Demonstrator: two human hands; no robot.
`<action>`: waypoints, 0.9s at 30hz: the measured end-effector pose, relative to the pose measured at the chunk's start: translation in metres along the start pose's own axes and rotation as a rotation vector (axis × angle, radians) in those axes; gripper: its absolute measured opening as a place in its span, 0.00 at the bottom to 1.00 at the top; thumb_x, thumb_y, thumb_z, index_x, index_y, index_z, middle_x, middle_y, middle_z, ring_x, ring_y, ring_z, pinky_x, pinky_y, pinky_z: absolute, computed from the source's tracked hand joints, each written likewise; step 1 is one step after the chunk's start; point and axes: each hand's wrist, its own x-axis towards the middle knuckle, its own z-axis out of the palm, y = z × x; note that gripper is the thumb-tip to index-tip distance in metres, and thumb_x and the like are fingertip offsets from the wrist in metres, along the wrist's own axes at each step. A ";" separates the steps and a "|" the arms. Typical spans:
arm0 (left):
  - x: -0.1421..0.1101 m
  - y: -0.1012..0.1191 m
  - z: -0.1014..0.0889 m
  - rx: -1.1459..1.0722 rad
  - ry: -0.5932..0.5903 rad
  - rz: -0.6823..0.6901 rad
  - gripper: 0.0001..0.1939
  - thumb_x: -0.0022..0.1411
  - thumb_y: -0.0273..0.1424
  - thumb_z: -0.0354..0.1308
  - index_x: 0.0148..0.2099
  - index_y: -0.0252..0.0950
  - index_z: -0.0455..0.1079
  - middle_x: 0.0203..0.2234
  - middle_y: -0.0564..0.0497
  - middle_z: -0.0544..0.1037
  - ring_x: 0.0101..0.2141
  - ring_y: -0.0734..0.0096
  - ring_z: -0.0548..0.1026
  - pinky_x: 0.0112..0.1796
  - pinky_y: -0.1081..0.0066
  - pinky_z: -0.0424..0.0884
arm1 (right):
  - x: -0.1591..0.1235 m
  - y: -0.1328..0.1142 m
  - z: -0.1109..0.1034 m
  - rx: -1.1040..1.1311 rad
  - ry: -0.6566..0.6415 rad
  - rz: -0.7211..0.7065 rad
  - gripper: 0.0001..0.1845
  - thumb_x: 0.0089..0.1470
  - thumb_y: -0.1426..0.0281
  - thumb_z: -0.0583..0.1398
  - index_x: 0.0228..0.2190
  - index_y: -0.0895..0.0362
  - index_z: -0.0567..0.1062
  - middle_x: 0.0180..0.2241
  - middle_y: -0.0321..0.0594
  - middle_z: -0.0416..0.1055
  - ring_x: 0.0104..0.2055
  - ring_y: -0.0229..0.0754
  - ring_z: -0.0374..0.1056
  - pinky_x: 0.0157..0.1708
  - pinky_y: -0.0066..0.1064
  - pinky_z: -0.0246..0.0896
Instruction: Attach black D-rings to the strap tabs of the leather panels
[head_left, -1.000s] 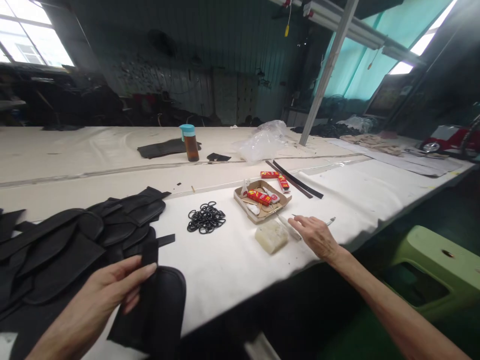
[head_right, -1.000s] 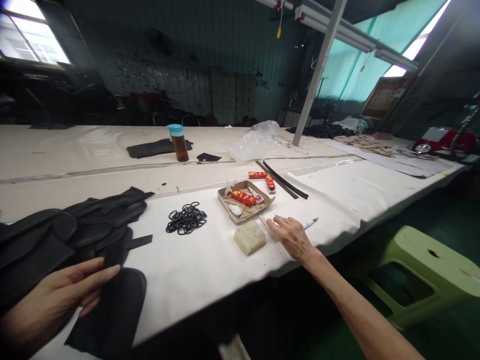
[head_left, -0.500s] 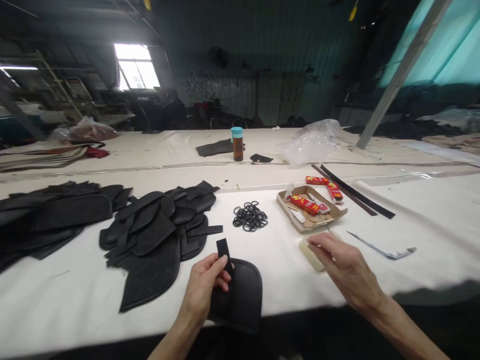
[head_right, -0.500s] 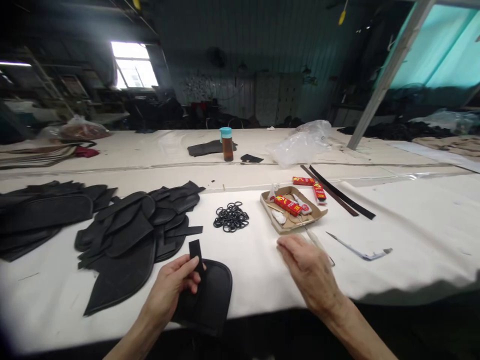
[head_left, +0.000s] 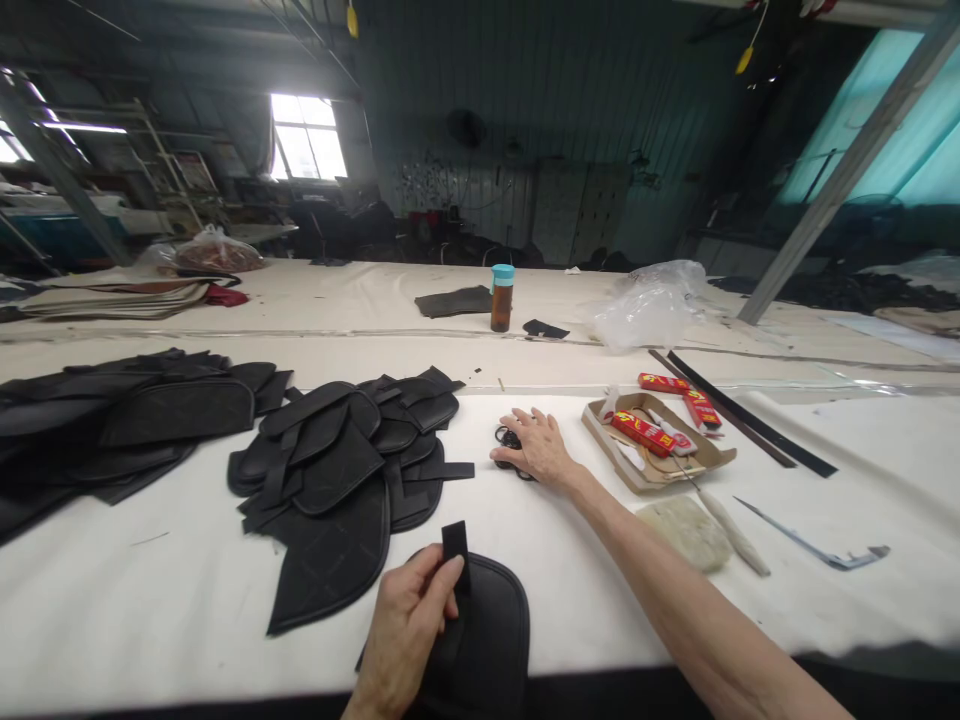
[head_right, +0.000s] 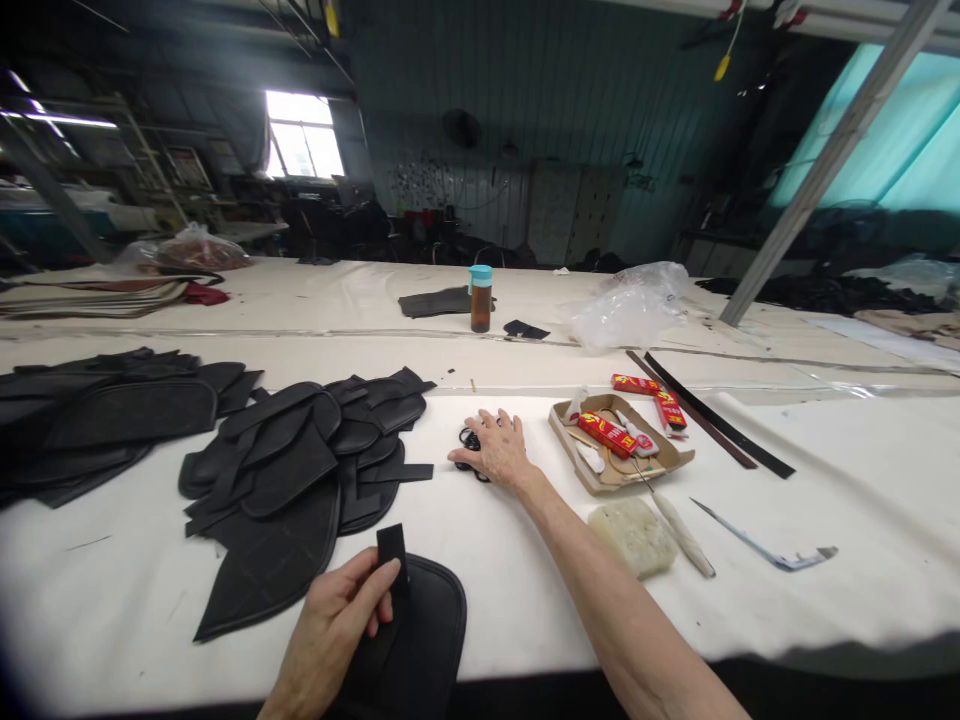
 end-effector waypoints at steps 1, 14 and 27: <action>0.000 0.000 0.000 0.006 0.000 0.007 0.18 0.58 0.43 0.50 0.22 0.38 0.61 0.13 0.57 0.65 0.16 0.75 0.63 0.22 0.74 0.58 | 0.002 -0.001 0.002 -0.005 -0.009 -0.005 0.33 0.50 0.45 0.53 0.52 0.50 0.67 0.58 0.43 0.59 0.58 0.59 0.51 0.53 0.51 0.43; -0.001 0.000 0.004 0.029 0.024 0.051 0.18 0.59 0.41 0.50 0.21 0.38 0.59 0.13 0.58 0.63 0.17 0.75 0.63 0.24 0.74 0.59 | -0.021 -0.019 0.008 -0.045 0.096 -0.179 0.10 0.57 0.65 0.55 0.36 0.52 0.75 0.41 0.40 0.71 0.45 0.45 0.60 0.46 0.38 0.51; 0.000 0.001 0.003 0.007 0.025 0.056 0.17 0.58 0.42 0.51 0.22 0.38 0.62 0.13 0.58 0.64 0.17 0.74 0.63 0.23 0.74 0.58 | -0.078 -0.019 -0.005 0.035 0.104 -0.385 0.09 0.54 0.72 0.58 0.38 0.55 0.74 0.43 0.39 0.72 0.44 0.43 0.63 0.47 0.34 0.56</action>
